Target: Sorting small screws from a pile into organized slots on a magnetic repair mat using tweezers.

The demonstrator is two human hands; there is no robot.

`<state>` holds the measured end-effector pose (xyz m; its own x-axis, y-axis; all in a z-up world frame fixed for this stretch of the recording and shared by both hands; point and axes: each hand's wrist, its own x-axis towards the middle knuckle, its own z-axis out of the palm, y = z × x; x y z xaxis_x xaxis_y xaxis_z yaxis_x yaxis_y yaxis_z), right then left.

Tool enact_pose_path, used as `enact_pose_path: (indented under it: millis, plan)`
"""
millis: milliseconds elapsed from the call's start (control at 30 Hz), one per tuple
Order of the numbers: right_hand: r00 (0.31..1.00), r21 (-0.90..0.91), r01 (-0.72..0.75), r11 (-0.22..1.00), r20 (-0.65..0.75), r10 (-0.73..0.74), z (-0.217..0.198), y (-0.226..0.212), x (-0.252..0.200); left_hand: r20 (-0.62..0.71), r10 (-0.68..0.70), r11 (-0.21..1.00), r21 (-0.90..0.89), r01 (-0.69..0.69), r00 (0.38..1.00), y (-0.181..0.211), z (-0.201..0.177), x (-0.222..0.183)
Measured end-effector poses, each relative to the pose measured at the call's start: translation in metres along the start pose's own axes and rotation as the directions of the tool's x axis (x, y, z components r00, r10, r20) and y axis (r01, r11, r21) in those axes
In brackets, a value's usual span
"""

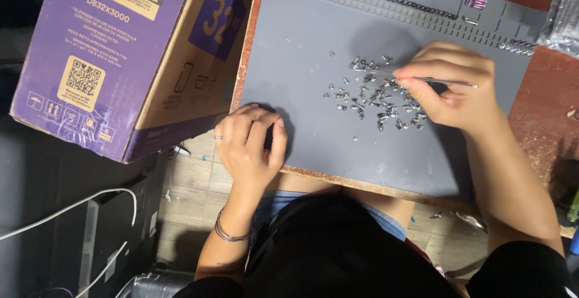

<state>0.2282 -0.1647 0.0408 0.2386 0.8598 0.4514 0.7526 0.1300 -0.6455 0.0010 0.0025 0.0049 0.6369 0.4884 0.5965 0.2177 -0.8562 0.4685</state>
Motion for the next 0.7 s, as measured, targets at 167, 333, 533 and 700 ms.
enact_pose_path:
  millis: [167,333,533,700]
  plan:
    - [0.999,-0.070,0.046,0.997,-0.009,-0.046,-0.003,-0.006,0.002,-0.009,-0.002,1.000,0.000,0.002,1.000,0.000,0.001,-0.001]
    - [0.996,-0.138,0.082,0.987,-0.035,-0.087,-0.001,-0.008,0.008,-0.012,0.000,1.000,0.012,0.000,1.000,0.000,0.000,0.000]
    - [0.954,-0.280,0.295,0.914,0.035,-0.297,0.007,-0.009,0.031,-0.016,-0.008,1.000,0.009,0.008,1.000,0.000,0.000,0.000]
    - [0.943,-0.283,0.323,0.903,0.179,-0.281,0.007,-0.002,0.052,-0.019,-0.006,1.000,0.000,0.006,1.000,0.000,-0.001,0.000]
